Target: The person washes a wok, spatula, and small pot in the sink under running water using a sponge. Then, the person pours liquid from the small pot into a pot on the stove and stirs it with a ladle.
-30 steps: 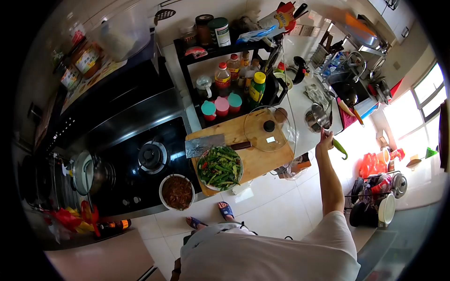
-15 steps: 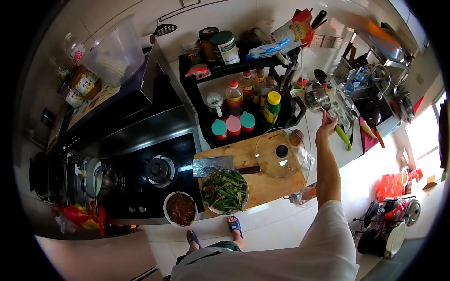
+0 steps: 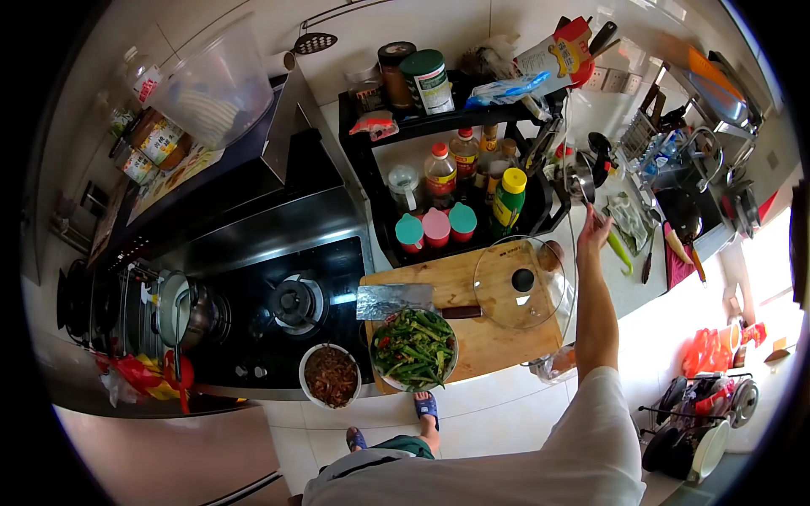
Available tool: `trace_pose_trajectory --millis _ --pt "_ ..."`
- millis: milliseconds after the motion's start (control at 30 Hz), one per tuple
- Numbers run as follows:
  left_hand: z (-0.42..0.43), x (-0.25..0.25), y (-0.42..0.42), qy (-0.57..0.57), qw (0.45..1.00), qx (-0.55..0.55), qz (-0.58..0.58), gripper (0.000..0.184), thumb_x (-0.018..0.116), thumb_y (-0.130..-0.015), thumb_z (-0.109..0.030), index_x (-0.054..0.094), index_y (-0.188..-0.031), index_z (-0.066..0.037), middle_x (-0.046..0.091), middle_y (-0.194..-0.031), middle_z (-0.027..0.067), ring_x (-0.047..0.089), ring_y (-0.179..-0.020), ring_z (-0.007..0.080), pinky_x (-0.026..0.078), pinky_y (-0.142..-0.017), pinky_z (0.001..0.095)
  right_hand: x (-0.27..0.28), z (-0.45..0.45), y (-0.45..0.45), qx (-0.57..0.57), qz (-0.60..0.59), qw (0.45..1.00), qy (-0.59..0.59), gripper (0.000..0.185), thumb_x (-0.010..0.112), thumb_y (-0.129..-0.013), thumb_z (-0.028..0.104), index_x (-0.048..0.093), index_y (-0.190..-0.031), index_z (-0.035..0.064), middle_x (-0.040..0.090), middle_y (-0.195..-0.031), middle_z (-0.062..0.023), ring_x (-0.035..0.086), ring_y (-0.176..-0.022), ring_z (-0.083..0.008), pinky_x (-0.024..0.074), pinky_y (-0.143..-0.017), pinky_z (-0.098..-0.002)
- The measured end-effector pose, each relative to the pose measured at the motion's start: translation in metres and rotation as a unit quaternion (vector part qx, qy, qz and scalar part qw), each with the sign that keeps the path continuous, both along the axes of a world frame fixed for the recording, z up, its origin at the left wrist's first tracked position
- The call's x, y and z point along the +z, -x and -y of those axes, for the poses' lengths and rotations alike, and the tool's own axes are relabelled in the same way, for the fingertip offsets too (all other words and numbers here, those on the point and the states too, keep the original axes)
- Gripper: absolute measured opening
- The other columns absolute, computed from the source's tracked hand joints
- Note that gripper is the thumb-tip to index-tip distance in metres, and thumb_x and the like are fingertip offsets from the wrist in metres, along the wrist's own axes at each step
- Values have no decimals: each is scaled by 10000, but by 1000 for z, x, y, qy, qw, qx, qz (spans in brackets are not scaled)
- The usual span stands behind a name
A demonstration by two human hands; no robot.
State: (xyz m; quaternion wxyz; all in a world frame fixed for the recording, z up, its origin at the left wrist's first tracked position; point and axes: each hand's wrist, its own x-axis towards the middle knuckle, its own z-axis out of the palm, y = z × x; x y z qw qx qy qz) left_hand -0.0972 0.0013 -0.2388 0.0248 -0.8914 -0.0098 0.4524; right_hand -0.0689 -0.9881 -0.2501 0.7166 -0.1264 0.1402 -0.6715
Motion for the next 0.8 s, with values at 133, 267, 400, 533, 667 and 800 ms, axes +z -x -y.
trace_pose_trajectory --millis 133,267,400,533,667,800 --pt "-9 -4 1 -3 1000 -10 -7 321 510 -832 -322 641 -976 -66 657 -973 161 631 -905 332 506 -783 406 7 -19 -19 29 -76 996 41 427 594 -895 268 457 -1045 -107 528 -1061 -188 541 -1046 -341 440 -1012 -392" --pt "-28 -1 8 -8 1000 -8 -18 326 505 -832 -326 641 -974 -66 656 -976 163 629 -907 337 505 -786 409 -1 -54 -9 57 -124 990 -36 447 643 -859 211 434 -1115 -90 479 -1150 -200 503 -1097 -306 440 -1016 -366" --pt "-52 -5 31 -12 999 -12 -38 330 500 -832 -330 641 -973 -67 655 -979 166 628 -910 341 505 -788 413 -21 -88 27 61 -189 978 -64 353 635 -849 110 456 -1101 -61 491 -1082 -154 555 -1039 -308 503 -924 -316" --pt "-79 -13 57 -14 997 -33 -62 335 494 -832 -334 641 -972 -67 654 -982 168 626 -913 346 504 -791 417 -51 -102 87 109 -203 966 -116 374 576 -865 85 399 -1146 -88 494 -1074 -177 566 -1017 -323 524 -893 -308" --pt "-109 -34 72 -3 994 -71 -79 340 489 -832 -338 642 -970 -68 653 -984 171 625 -916 350 504 -794 420 -59 -128 144 115 -247 956 -112 427 535 -873 131 379 -1152 -153 491 -1159 -225 578 -995 -337 528 -877 -339" --pt "-137 -73 78 52 990 -111 -63 329 493 -828 -332 642 -968 -74 650 -988 174 621 -927 353 503 -801 420 -21 -208 157 161 -259 943 -136 420 524 -897 124 387 -1199 -134 476 -1196 -240 513 -1132 -340 489 -933 -341"
